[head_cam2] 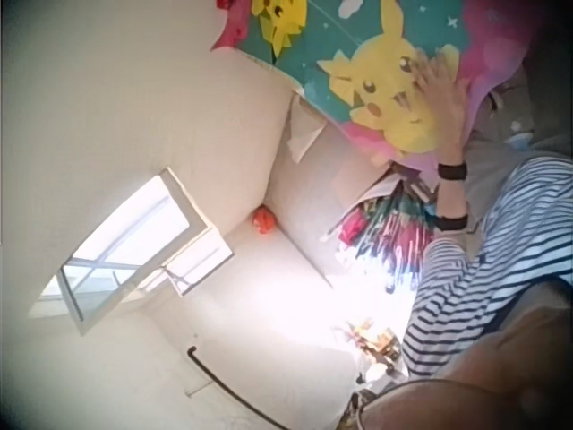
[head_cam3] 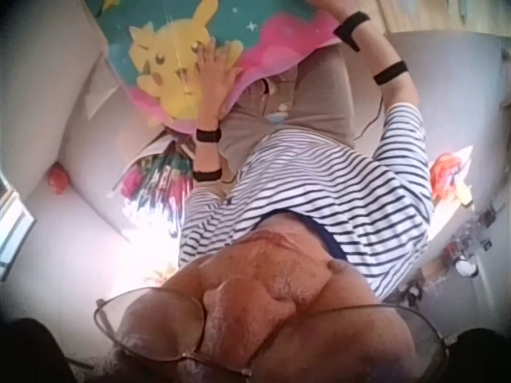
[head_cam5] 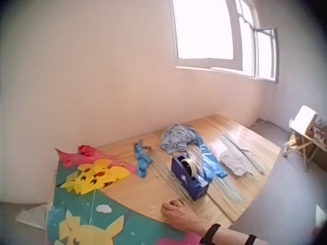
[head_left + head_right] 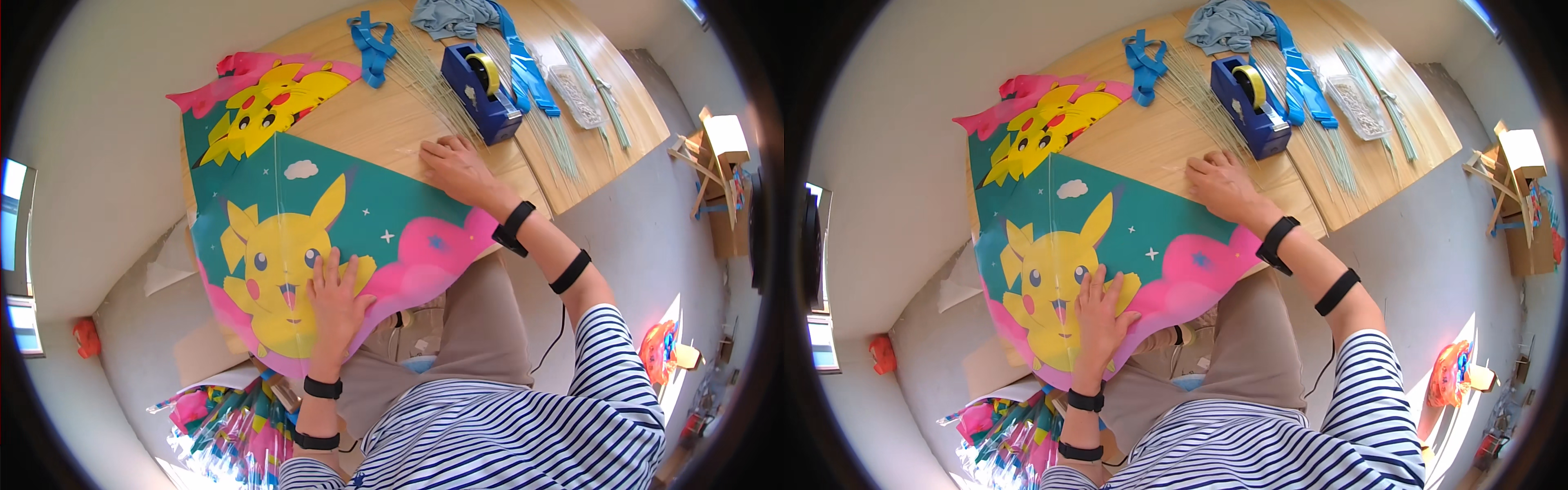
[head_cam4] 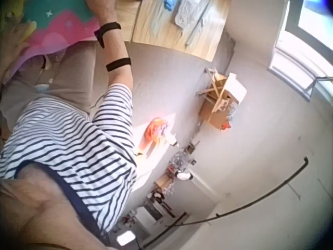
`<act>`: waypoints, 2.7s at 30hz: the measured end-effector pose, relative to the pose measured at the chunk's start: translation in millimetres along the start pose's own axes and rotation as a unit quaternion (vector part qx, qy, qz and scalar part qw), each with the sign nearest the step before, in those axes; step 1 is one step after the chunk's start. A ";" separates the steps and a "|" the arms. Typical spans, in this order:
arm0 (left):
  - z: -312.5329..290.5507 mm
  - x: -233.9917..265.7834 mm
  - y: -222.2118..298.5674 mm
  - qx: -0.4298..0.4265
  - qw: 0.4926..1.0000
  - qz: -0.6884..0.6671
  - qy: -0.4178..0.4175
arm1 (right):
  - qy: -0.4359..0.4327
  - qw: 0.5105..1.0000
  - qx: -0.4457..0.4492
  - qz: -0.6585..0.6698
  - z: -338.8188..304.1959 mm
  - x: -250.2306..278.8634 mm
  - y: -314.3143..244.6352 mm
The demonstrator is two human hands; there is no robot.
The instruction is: Assembling a plastic kite by attaching support rods and securing them with adhesive tape.
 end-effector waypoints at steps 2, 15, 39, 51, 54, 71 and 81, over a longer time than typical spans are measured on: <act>0.9 -0.7 -1.0 -0.004 1.000 0.002 0.003 | 0.007 1.000 -0.017 -0.004 -48.5 15.2 5.7; 5.5 -5.9 -11.7 -0.024 1.000 0.000 0.001 | -0.185 0.916 -0.352 -0.050 -388.0 24.0 -36.6; 1.4 3.1 -6.1 -0.044 0.999 -0.018 0.000 | -0.043 0.970 -0.215 -0.109 -292.3 63.2 -10.5; 5.2 1.7 -8.7 -0.048 0.999 -0.003 0.006 | 0.060 0.992 -0.104 -0.040 -201.6 57.8 -27.3; 2.9 -0.6 -9.6 -0.046 0.999 -0.006 -0.001 | 0.028 0.995 -0.090 -0.043 -220.5 33.0 -38.5; 4.7 2.3 -6.2 -0.027 1.000 -0.015 -0.005 | 0.189 0.433 -0.468 0.747 -210.7 -18.6 -14.0; 2.6 -0.3 -7.2 -0.035 0.999 -0.010 0.001 | 0.161 0.523 -0.470 0.692 -261.4 -21.3 0.1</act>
Point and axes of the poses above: each hand's wrist, its own z-axis towards the middle knuckle, its own x-axis out of the back of the hand, y = z × x, the point moved 1 cm from there along z, towards the middle knuckle, and after that the axes turned 5 degrees about -y, right-handed, at the moved point
